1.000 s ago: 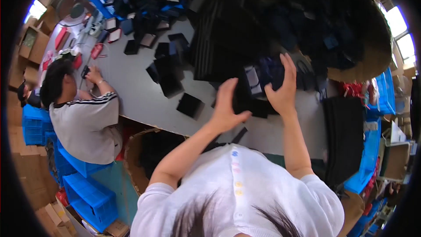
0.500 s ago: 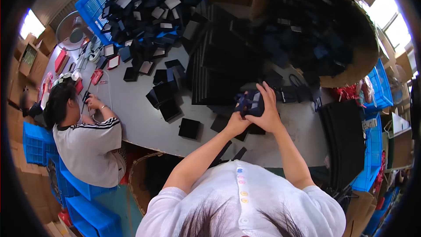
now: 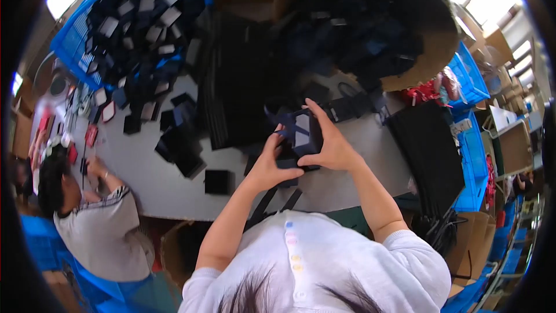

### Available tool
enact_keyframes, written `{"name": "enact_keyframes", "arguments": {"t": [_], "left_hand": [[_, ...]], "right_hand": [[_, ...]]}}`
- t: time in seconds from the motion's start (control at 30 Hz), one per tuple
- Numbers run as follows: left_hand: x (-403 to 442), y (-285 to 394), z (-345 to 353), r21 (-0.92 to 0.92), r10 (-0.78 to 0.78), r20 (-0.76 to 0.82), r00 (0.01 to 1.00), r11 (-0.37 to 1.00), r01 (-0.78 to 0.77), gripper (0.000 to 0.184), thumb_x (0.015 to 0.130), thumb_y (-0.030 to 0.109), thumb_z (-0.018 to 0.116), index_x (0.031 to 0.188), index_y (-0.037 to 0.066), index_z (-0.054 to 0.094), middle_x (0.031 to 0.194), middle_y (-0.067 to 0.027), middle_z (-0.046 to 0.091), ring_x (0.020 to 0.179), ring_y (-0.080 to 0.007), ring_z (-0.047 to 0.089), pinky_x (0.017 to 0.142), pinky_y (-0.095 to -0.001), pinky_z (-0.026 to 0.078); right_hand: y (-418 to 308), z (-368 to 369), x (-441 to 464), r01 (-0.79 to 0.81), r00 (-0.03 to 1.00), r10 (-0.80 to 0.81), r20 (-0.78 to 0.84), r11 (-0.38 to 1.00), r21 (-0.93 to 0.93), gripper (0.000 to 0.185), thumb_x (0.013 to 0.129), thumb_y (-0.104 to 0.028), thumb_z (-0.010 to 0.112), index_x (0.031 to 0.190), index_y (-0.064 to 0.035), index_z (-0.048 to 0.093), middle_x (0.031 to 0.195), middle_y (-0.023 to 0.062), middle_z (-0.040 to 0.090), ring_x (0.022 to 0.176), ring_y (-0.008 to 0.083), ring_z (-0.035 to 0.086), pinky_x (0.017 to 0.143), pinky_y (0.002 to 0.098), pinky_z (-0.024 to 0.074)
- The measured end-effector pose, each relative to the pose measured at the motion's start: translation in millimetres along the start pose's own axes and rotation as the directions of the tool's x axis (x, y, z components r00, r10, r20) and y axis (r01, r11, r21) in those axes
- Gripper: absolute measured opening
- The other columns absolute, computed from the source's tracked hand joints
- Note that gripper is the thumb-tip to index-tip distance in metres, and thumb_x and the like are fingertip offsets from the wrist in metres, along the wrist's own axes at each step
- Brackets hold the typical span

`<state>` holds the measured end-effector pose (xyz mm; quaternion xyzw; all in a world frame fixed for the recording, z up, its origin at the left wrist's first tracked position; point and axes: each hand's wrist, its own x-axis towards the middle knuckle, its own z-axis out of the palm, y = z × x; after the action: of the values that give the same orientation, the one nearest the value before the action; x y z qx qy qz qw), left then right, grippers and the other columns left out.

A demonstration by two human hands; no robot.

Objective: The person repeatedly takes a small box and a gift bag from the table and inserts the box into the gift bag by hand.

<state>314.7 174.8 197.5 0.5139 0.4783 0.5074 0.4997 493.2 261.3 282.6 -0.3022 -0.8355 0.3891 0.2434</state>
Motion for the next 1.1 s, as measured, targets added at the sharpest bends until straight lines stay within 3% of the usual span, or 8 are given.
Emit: {"name": "enact_keyframes", "arguments": {"t": [0.17,0.4,0.53,0.6,0.67,0.8,0.93,1.1], "left_hand": [[-5.8,6.3,3.2,-0.337,0.068,-0.077,0.995,0.937,-0.090,0.109,0.059,0.007,0.079,0.146,0.003,0.012,0.140,-0.0139,0.035,0.129,-0.0283,0.036,0.107,-0.0390,0.032],[-29.0,-20.5,1.6,0.488,0.378,-0.264,0.888,0.846,-0.215,0.094,0.051,0.016,0.078,0.134,0.001,0.035,0.132,-0.0208,0.041,0.126,-0.0403,0.037,0.105,-0.0467,0.032],[-43.3,-26.9,4.6,0.296,0.258,-0.312,0.914,0.941,-0.165,0.101,0.050,0.011,0.079,0.136,0.002,0.027,0.138,-0.0221,0.033,0.127,-0.0390,0.036,0.106,-0.0430,0.033],[-50.5,-26.7,4.4,0.256,0.348,-0.334,0.876,0.928,-0.271,0.104,0.050,0.011,0.080,0.137,0.003,0.025,0.139,-0.0214,0.030,0.129,-0.0381,0.035,0.106,-0.0424,0.032],[-56.2,-29.9,0.2,0.219,0.441,-0.350,0.826,0.896,-0.386,0.106,0.049,0.012,0.081,0.138,0.004,0.024,0.141,-0.0206,0.028,0.130,-0.0373,0.034,0.107,-0.0417,0.032],[-76.2,-43.5,-28.1,0.395,0.524,-0.261,0.811,0.824,-0.406,0.098,0.055,0.020,0.083,0.139,0.005,0.034,0.142,-0.0186,0.029,0.134,-0.0390,0.028,0.110,-0.0462,0.025],[-119.1,-117.3,-125.5,0.872,-0.114,-0.283,0.952,0.384,0.305,0.112,0.049,0.005,0.079,0.146,0.017,0.025,0.153,-0.0099,0.018,0.138,-0.0437,0.016,0.109,-0.0582,0.022],[-110.6,-162.4,-175.0,0.979,-0.219,-0.133,0.967,0.122,0.163,0.105,0.054,0.011,0.079,0.145,0.017,0.027,0.148,-0.0093,0.023,0.138,-0.0414,0.017,0.108,-0.0557,0.026]], "right_hand": [[8.0,54.8,4.9,-0.098,0.995,0.086,0.055,0.653,0.751,0.090,0.079,-0.022,0.071,0.149,-0.0076,0.015,0.148,0.0168,0.028,0.139,0.0281,0.027,0.113,0.0397,0.0211],[-4.6,73.7,20.2,0.038,0.989,-0.079,-0.127,0.954,-0.298,0.034,0.075,0.003,0.060,0.108,-0.0001,0.063,0.102,0.0150,0.066,0.090,0.0298,0.065,0.079,0.0345,0.0527],[-13.3,81.2,24.0,0.307,0.790,-0.376,-0.485,0.926,-0.218,0.011,0.082,0.000,0.054,0.087,0.0012,0.063,0.089,0.0132,0.066,0.083,0.0260,0.066,0.072,0.0317,0.0520],[5.6,82.2,32.7,0.094,0.853,0.052,-0.519,0.963,0.251,0.020,0.093,-0.015,0.048,0.090,-0.0004,0.062,0.088,0.0100,0.065,0.089,0.0210,0.064,0.074,0.0293,0.0501],[19.0,84.2,34.6,-0.462,0.857,0.488,0.166,0.585,0.667,0.044,0.096,-0.041,0.045,0.111,-0.0028,0.059,0.106,0.0093,0.062,0.090,0.0181,0.061,0.082,0.0272,0.0465],[54.5,102.0,15.2,-0.528,0.830,0.246,0.500,0.633,0.566,0.042,0.094,-0.041,0.052,0.116,-0.0069,0.061,0.114,0.0064,0.062,0.096,0.0181,0.062,0.084,0.0310,0.0497],[54.3,93.3,10.1,-0.625,0.656,0.696,0.292,0.284,0.727,0.046,0.091,-0.046,0.056,0.116,-0.0081,0.063,0.103,0.0048,0.066,0.092,0.0166,0.063,0.081,0.0313,0.0508],[67.5,87.6,14.6,-0.569,0.754,0.611,0.239,0.427,0.703,0.036,0.095,-0.037,0.052,0.111,-0.0066,0.063,0.102,0.0041,0.065,0.092,0.0144,0.061,0.080,0.0273,0.0494]]}}
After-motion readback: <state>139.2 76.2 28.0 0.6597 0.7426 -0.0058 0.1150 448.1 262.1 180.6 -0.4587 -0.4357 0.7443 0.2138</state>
